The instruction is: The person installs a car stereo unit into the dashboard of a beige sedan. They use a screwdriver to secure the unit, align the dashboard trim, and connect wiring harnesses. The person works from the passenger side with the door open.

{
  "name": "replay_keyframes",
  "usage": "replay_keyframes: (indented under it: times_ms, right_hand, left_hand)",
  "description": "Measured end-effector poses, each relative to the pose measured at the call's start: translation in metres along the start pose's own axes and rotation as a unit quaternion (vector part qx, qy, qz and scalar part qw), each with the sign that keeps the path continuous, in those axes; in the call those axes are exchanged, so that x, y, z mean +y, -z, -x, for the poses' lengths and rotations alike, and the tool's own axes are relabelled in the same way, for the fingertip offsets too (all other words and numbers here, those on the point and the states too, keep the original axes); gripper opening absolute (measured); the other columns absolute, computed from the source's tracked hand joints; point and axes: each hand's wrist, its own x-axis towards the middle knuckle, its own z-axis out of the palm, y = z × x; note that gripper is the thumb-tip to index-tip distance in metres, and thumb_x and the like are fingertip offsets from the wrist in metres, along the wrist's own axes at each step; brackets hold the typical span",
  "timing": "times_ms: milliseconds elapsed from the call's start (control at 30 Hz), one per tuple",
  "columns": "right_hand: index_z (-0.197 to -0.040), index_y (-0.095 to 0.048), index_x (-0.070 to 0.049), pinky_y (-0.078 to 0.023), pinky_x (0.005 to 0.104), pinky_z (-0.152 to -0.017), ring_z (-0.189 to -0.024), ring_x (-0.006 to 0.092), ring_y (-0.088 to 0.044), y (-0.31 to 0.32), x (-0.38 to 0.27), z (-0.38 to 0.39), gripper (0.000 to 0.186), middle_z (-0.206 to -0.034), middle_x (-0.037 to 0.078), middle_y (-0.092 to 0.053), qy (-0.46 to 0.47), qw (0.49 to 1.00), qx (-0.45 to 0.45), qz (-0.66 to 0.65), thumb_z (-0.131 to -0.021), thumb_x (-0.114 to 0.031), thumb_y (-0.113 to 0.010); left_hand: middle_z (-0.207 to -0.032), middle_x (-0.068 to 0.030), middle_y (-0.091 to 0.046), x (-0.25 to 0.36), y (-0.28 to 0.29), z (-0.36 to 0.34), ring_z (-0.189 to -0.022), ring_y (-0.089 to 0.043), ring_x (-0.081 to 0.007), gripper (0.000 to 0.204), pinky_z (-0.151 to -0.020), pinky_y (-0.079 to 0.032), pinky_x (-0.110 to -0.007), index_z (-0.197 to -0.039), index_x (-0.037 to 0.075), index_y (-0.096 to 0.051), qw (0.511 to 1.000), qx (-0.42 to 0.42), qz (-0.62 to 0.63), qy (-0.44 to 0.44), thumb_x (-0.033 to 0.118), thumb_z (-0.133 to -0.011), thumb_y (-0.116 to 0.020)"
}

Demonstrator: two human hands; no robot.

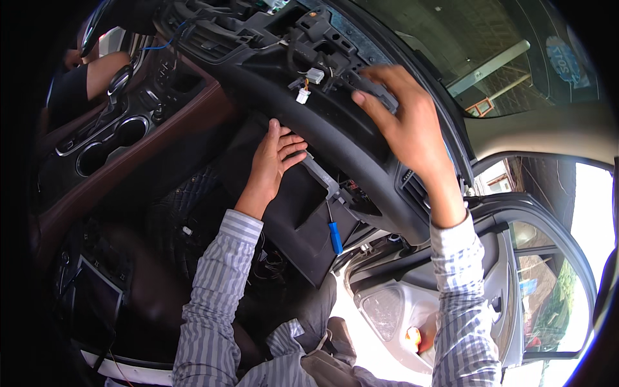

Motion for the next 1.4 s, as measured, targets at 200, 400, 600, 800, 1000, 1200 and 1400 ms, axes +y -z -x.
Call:
replay_keyframes:
  times_ms: [200, 400, 600, 800, 1000, 1200, 1400]
  right_hand:
    - [-0.118, -0.065, 0.0, -0.046, 0.0441, -0.102, -0.119, 0.0371, -0.058, 0.051, -0.003, 0.181, 0.038, -0.129, 0.018, -0.061, -0.185, 0.977, -0.008, 0.107, -0.084, -0.013, -0.075]
    - [-0.122, -0.065, -0.002, -0.037, 0.0441, -0.108, -0.128, 0.0341, -0.053, 0.031, -0.002, 0.235, 0.037, -0.135, 0.016, -0.059, -0.127, 0.973, 0.018, 0.194, -0.087, -0.014, -0.073]
    - [-0.121, -0.067, -0.002, -0.038, 0.0411, -0.098, -0.118, 0.0307, -0.058, 0.01, 0.014, 0.243, 0.035, -0.131, 0.013, -0.063, -0.04, 0.957, 0.092, 0.271, -0.095, -0.025, -0.067]
    - [-0.121, -0.066, 0.001, -0.037, 0.0448, -0.104, -0.121, 0.0335, -0.056, 0.006, 0.015, 0.245, 0.036, -0.132, 0.017, -0.062, -0.034, 0.957, 0.08, 0.276, -0.098, -0.026, -0.063]
    - [-0.121, -0.064, 0.004, -0.041, 0.0482, -0.102, -0.119, 0.0364, -0.056, 0.002, 0.016, 0.246, 0.036, -0.131, 0.02, -0.059, -0.041, 0.957, 0.09, 0.273, -0.101, -0.026, -0.059]
    - [-0.121, -0.061, 0.006, -0.041, 0.0495, -0.103, -0.12, 0.0378, -0.056, 0.001, 0.014, 0.245, 0.034, -0.131, 0.023, -0.059, -0.042, 0.958, 0.077, 0.273, -0.103, -0.022, -0.055]
    - [-0.122, -0.059, 0.006, -0.04, 0.051, -0.105, -0.122, 0.0392, -0.054, 0.001, 0.016, 0.247, 0.038, -0.133, 0.024, -0.057, -0.062, 0.955, 0.064, 0.281, -0.103, -0.026, -0.052]
  left_hand:
    - [-0.126, -0.012, -0.062, -0.038, -0.015, 0.026, -0.118, -0.059, -0.0276, 0.043, -0.107, -0.045, -0.042, -0.124, 0.002, -0.061, 0.901, -0.045, -0.389, -0.188, 0.04, -0.104, -0.051]
    - [-0.156, -0.0158, -0.038, -0.078, -0.006, 0.06, -0.15, -0.027, -0.0302, 0.06, -0.123, -0.021, -0.051, -0.14, -0.001, -0.051, 0.623, -0.072, -0.709, -0.321, 0.041, -0.098, -0.06]
    - [-0.136, -0.0172, -0.056, -0.101, -0.036, 0.049, -0.144, -0.037, -0.0331, 0.06, -0.124, -0.015, -0.055, -0.134, -0.001, -0.057, 0.587, -0.111, -0.728, -0.336, 0.044, -0.095, -0.062]
    - [-0.095, -0.0068, -0.062, -0.109, -0.042, 0.026, -0.106, -0.056, -0.0232, 0.023, -0.122, -0.022, -0.055, -0.101, 0.004, -0.075, 0.529, -0.079, -0.77, -0.347, 0.017, -0.085, -0.064]
    - [-0.094, -0.0029, -0.063, -0.114, -0.031, 0.027, -0.102, -0.054, -0.0208, 0.019, -0.111, -0.033, -0.042, -0.09, 0.008, -0.075, 0.532, -0.062, -0.749, -0.39, 0.022, -0.088, -0.063]
    - [-0.1, -0.0092, -0.068, -0.075, -0.025, 0.006, -0.106, -0.059, -0.0258, 0.033, -0.109, -0.038, -0.041, -0.089, 0.003, -0.075, 0.712, -0.158, -0.617, -0.295, 0.036, -0.085, -0.072]
    - [-0.117, -0.0164, -0.062, -0.024, 0.03, -0.032, -0.123, -0.052, -0.0338, 0.024, -0.101, -0.044, -0.045, -0.096, 0.0, -0.071, 0.756, 0.146, -0.517, -0.373, 0.019, -0.081, -0.071]
